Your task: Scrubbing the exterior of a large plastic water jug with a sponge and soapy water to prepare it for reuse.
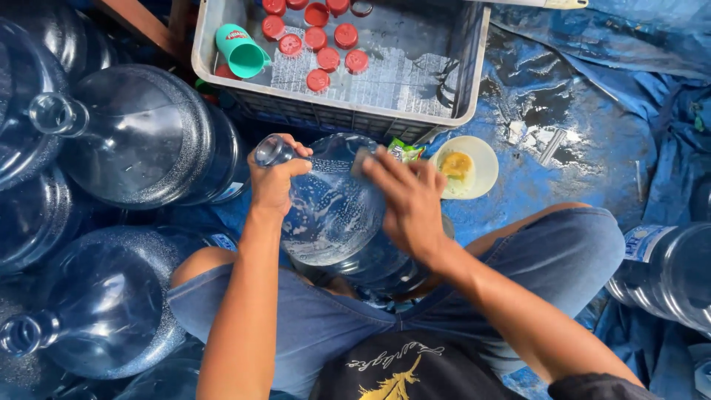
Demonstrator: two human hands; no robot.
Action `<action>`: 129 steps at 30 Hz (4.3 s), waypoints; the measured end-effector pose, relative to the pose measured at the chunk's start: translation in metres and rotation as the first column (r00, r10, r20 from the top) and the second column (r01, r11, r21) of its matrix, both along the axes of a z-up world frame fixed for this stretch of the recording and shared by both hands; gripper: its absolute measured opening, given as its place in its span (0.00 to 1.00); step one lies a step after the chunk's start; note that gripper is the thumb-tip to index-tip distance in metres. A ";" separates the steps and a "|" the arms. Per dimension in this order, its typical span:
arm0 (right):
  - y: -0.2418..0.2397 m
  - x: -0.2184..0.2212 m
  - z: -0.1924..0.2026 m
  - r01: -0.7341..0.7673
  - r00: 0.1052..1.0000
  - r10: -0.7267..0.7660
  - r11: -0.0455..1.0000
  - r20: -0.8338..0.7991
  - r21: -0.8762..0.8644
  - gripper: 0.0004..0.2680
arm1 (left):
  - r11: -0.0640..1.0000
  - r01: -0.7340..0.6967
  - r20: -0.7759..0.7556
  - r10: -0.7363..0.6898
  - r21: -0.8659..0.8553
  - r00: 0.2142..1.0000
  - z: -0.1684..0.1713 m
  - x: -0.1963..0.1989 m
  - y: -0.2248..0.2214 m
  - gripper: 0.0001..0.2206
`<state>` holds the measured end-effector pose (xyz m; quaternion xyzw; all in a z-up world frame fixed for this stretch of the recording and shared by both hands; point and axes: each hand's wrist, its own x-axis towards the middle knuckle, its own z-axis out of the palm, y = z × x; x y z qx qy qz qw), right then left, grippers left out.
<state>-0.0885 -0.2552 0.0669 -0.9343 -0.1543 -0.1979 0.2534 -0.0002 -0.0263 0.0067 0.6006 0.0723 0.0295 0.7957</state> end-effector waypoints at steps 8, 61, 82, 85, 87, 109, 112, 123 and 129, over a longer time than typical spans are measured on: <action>0.024 -0.052 0.001 -0.108 0.992 0.110 0.993 0.053 -0.050 0.25 | 1.000 -0.018 0.044 0.019 -0.009 0.999 -0.007 0.002 0.007 0.16; -0.007 0.039 0.025 -0.336 0.936 0.301 0.917 -0.180 -0.213 0.28 | 0.995 0.087 0.080 -0.083 -0.042 0.993 -0.007 0.005 0.005 0.17; -0.007 0.012 0.024 -0.301 0.944 0.266 0.937 -0.197 -0.177 0.28 | 0.992 0.112 0.084 -0.107 -0.065 0.991 -0.012 0.004 0.008 0.18; -0.026 0.037 -0.010 -0.219 0.960 0.197 0.971 -0.200 -0.094 0.27 | 0.993 0.092 0.084 -0.086 -0.072 0.993 -0.011 0.001 0.009 0.18; -0.023 0.035 -0.028 -0.066 0.984 0.075 0.996 -0.159 0.061 0.23 | 0.992 0.100 0.078 -0.094 -0.071 0.993 -0.012 0.002 0.010 0.18; -0.002 -0.009 -0.020 0.135 0.987 -0.066 0.828 -0.145 0.545 0.22 | 0.998 -0.063 0.061 0.062 0.011 0.996 0.001 0.006 -0.003 0.20; 0.013 -0.044 -0.033 0.041 0.986 -0.107 0.901 0.130 0.432 0.21 | 0.997 -0.072 0.031 0.072 0.018 0.997 0.000 0.000 0.003 0.20; 0.013 -0.049 -0.049 0.055 0.981 -0.130 0.900 0.145 0.432 0.20 | 0.995 -0.092 0.016 0.093 -0.030 0.996 -0.006 -0.001 0.010 0.20; 0.007 -0.049 -0.049 -0.037 0.957 -0.020 0.981 0.289 0.189 0.16 | 0.996 -0.079 0.046 0.082 -0.052 0.996 0.001 -0.003 0.005 0.20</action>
